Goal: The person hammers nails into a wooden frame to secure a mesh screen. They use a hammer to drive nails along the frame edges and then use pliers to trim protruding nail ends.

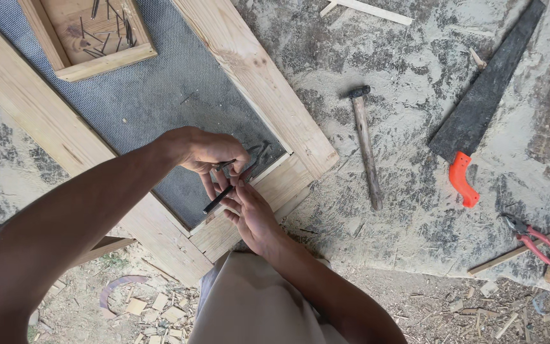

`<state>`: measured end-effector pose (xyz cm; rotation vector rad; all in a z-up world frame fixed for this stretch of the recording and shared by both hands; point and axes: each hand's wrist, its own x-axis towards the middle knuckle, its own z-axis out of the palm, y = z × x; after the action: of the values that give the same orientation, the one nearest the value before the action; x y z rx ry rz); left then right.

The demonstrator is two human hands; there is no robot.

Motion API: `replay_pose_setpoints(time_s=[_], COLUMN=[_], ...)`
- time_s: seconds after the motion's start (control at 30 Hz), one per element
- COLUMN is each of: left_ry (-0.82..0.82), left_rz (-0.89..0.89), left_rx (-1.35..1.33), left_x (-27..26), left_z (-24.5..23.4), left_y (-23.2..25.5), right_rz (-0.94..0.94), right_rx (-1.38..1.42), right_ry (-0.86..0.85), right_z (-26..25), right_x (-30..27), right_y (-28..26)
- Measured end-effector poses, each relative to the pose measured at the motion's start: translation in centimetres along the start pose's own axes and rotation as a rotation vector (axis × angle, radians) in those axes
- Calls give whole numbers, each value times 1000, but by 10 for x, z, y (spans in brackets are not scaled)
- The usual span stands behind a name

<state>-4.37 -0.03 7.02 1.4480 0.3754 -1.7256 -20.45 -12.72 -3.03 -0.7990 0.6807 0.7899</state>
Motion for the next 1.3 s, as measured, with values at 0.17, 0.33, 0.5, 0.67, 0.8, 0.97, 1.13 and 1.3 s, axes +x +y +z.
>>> replay_pose_setpoints(time_s=[0.17,0.33,0.5,0.67,0.8,0.97,1.13,1.3], left_ry=[2,8,41,46,29,34,26,-11], left_rz=[0,8,48,61,48,63,84,134], left_rx=[25,73,111,125,125,122,149,155], left_x=[14,10,17,-2,3,15,15,16], left_z=[-4,-1,2,9,5,3,4,7], left_y=[3,8,2,7,0,-6,-7,-11], right_rz=[-15,-26,-61,-81,-81,-77,-117,-136], right_rx=[0,15,-23,-55,-80,-91,-126,-200], right_ry=[25,64,91,78,81,60,48,74], right_z=[-1,-2,16,23,22,13,14,1], right_x=[0,1,-13,-16,-15,-8,-14,-8], right_y=[-1,4,-7,-4,3,7,1,1])
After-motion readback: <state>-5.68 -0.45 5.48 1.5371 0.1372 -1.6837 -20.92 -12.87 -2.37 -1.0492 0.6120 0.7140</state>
